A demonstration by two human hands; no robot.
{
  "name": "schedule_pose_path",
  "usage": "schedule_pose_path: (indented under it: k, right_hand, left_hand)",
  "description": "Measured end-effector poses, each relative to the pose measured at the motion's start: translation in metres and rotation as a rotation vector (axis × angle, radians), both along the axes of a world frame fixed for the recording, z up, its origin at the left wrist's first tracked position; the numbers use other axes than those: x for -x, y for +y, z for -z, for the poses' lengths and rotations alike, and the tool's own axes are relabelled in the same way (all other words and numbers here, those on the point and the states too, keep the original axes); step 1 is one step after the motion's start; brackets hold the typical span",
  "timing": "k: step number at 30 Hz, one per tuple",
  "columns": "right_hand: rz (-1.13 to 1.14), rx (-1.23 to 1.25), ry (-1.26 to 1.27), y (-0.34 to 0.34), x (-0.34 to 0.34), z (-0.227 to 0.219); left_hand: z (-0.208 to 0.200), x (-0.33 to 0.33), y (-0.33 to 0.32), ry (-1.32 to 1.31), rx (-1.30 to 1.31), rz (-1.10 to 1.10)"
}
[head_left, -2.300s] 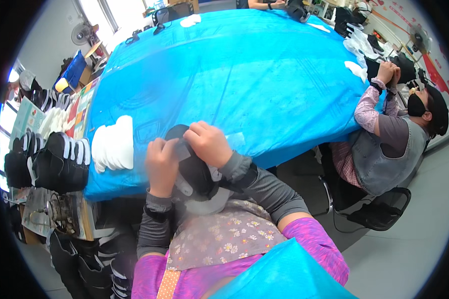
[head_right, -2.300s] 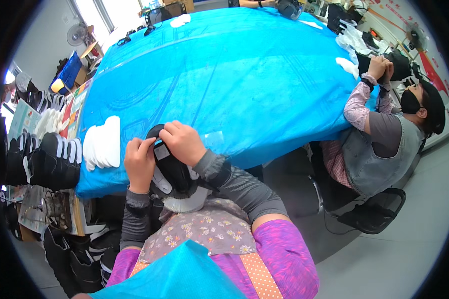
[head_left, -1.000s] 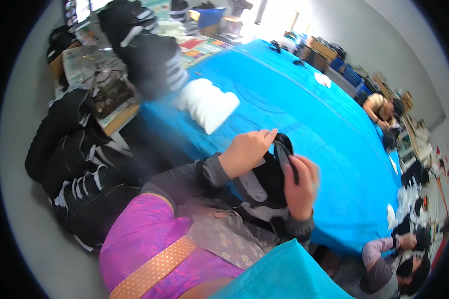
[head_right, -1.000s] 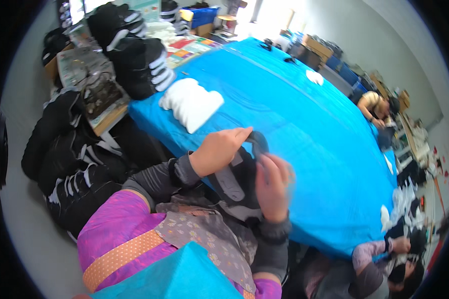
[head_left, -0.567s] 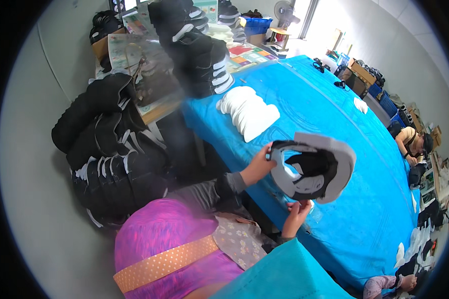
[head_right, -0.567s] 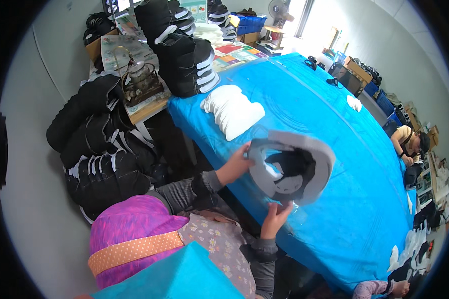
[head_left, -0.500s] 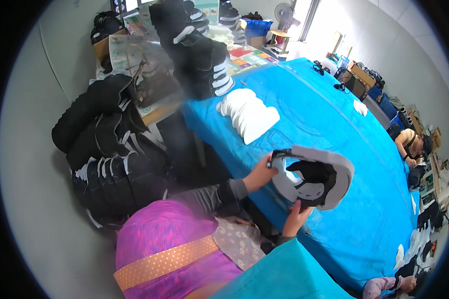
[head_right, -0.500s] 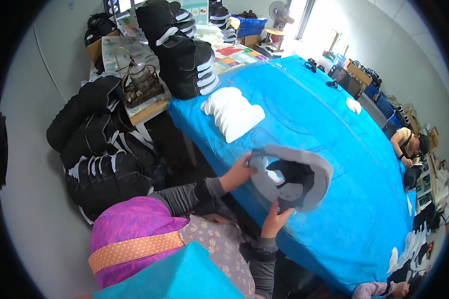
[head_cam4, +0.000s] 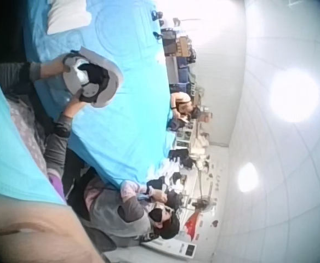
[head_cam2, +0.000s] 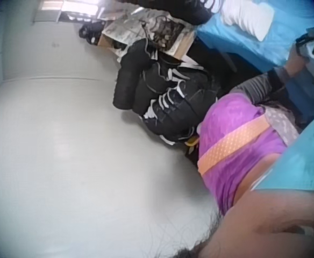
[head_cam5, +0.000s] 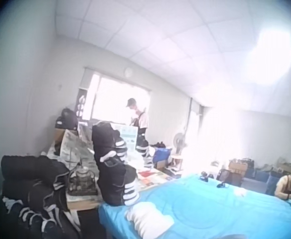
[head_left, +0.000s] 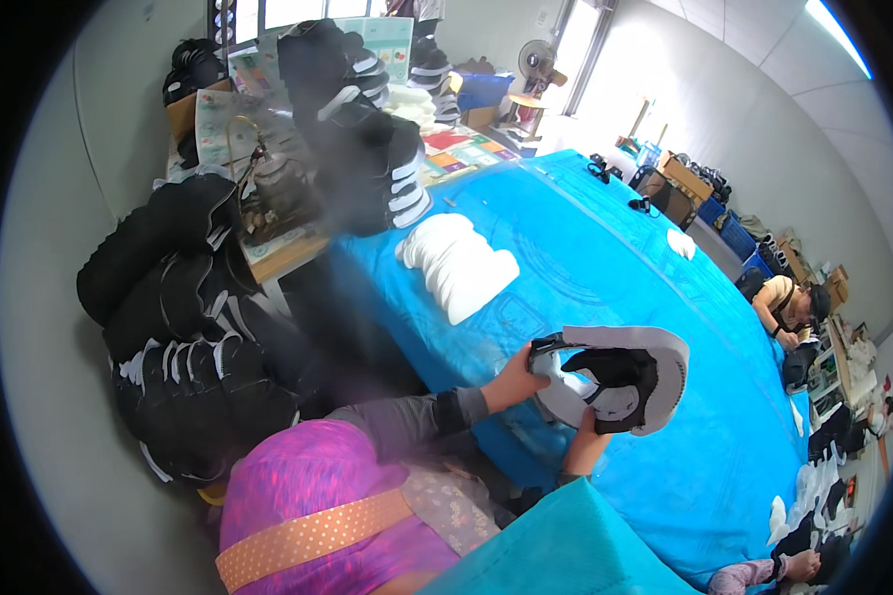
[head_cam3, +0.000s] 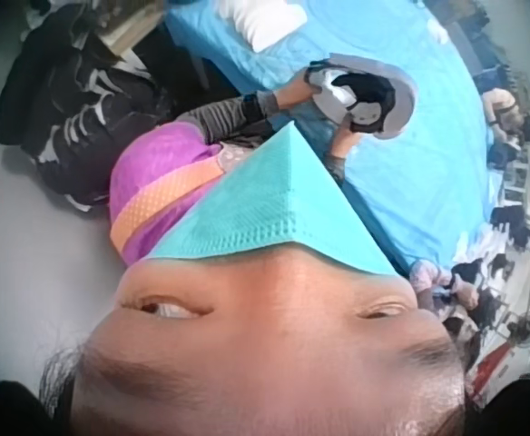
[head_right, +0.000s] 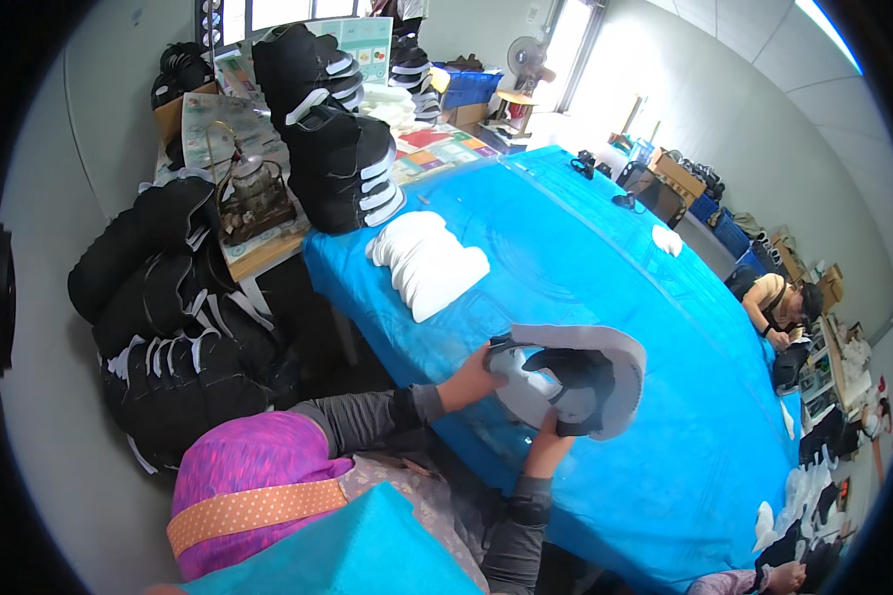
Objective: Inspecting and preparing shoe upper components at a manufacturing station.
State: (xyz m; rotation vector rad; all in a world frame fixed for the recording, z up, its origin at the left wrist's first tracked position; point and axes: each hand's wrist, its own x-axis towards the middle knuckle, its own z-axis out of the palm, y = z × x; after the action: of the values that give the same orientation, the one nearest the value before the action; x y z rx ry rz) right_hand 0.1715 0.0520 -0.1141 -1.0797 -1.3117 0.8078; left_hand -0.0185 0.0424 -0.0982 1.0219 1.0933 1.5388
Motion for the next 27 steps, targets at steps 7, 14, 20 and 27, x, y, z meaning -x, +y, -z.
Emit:
schedule_pose_path:
  k: [7,14,20,27]
  right_hand:
    - [0.102,-0.044,0.05,0.081,-0.038,-0.013]
    - [-0.064,0.019,0.554,0.126,-0.04,-0.044]
    - [-0.172,0.346,0.478,0.159,-0.066,0.01]
    - [-0.141,-0.112,-0.02,0.181,-0.074,0.041]
  left_hand:
    - [-0.036,-0.027,0.068,0.155,-0.368,-0.065]
    - [-0.024,-0.058,0.129,-0.074,-0.104,-0.033]
    - [0.007,-0.053,0.154,0.132,-0.036,0.037]
    - [0.022,-0.061,0.164,-0.007,-0.029,0.15]
